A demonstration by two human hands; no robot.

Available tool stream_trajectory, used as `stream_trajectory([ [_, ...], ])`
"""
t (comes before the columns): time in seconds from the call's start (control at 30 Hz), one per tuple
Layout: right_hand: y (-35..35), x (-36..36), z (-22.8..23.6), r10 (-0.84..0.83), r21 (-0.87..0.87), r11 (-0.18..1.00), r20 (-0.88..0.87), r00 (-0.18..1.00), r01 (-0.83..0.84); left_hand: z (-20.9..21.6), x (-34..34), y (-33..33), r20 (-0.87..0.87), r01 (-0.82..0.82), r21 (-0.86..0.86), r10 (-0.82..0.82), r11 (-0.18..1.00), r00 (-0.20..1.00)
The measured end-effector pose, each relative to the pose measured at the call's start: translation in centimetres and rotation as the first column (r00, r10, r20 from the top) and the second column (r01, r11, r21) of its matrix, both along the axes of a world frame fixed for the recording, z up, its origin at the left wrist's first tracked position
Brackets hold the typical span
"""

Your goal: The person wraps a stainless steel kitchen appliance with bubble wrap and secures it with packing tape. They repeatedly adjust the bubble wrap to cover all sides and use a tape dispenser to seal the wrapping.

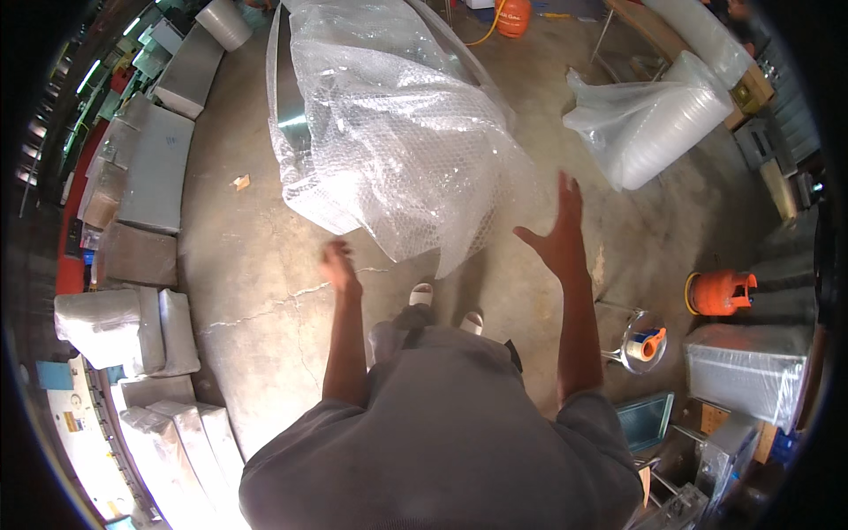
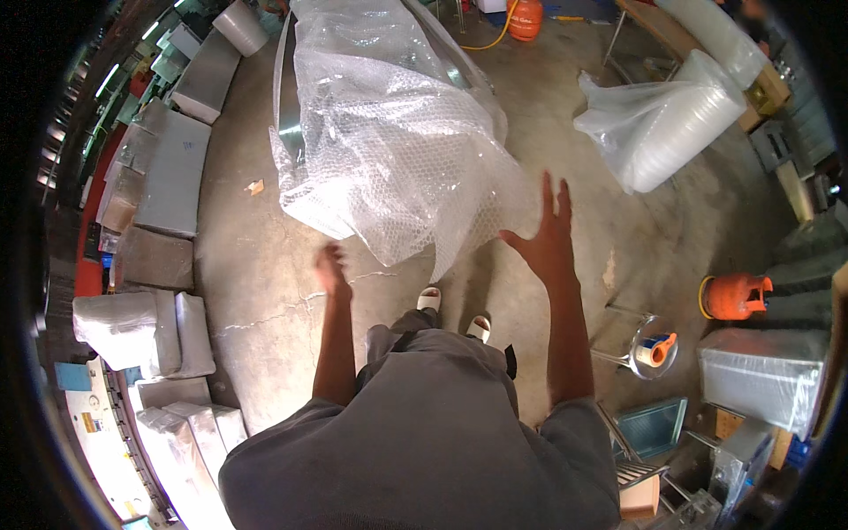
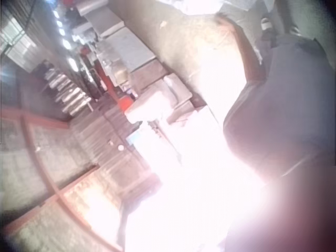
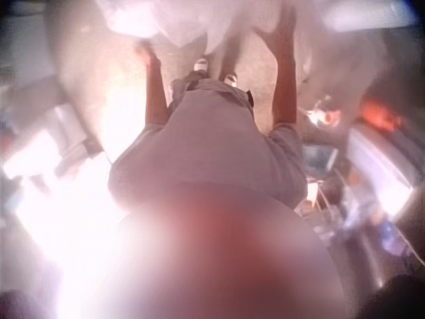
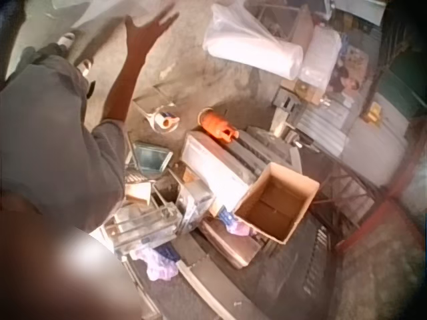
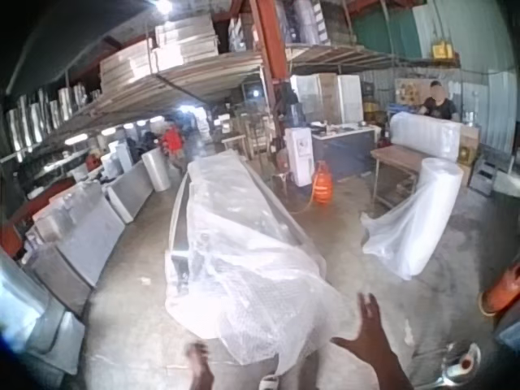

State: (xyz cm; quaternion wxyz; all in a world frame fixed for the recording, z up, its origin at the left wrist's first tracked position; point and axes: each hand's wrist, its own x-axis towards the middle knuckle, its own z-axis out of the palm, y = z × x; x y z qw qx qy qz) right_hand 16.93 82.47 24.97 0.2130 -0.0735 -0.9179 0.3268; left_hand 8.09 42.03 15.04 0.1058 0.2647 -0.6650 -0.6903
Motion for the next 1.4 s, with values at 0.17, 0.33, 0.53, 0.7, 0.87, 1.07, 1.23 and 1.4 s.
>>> stream_trajectory([
  [0.17,-1.6,-4.9,-0.7,0.144,0.152,0.978,0.020,0.989,-0.146,-13.3,-1.6,5.4,0.253,0.356,0.546,-0.555,0.758,0.792],
  [0.33,-1.2,-6.9,1.8,0.142,0.016,0.990,-0.060,0.988,-0.141,-11.2,-3.5,10.2,-0.317,0.773,-0.148,-0.770,0.617,0.554],
  [0.53,-0.9,-7.2,1.6,-0.019,-0.139,0.990,-0.012,1.000,0.017,-9.5,-6.1,11.7,-0.388,0.679,-0.153,-0.675,0.718,0.627],
  [0.7,0.1,-6.1,-0.9,0.079,-0.433,0.897,0.348,0.934,0.085,-14.1,-5.4,10.4,-0.501,0.618,0.616,-0.363,0.488,0.786],
  [0.87,1.4,-6.2,1.1,0.089,-0.696,0.714,0.200,0.976,0.077,-14.3,0.0,8.5,-0.236,0.284,0.881,-0.168,0.378,0.957],
  [1.07,-0.2,-6.4,8.5,0.086,-0.867,0.498,0.060,0.995,0.009,-8.6,4.0,6.0,-0.313,0.370,0.914,-0.290,0.167,0.904],
  [1.23,-3.0,-7.8,14.6,0.315,-0.860,0.455,-0.088,0.945,-0.232,-5.6,5.0,8.5,-0.321,0.540,0.633,-0.447,0.555,0.835],
  [1.4,-6.0,-11.2,18.2,0.474,-0.855,0.332,-0.214,0.854,-0.399,-3.9,2.9,12.3,-0.280,0.546,0.245,-0.480,0.801,0.831],
])
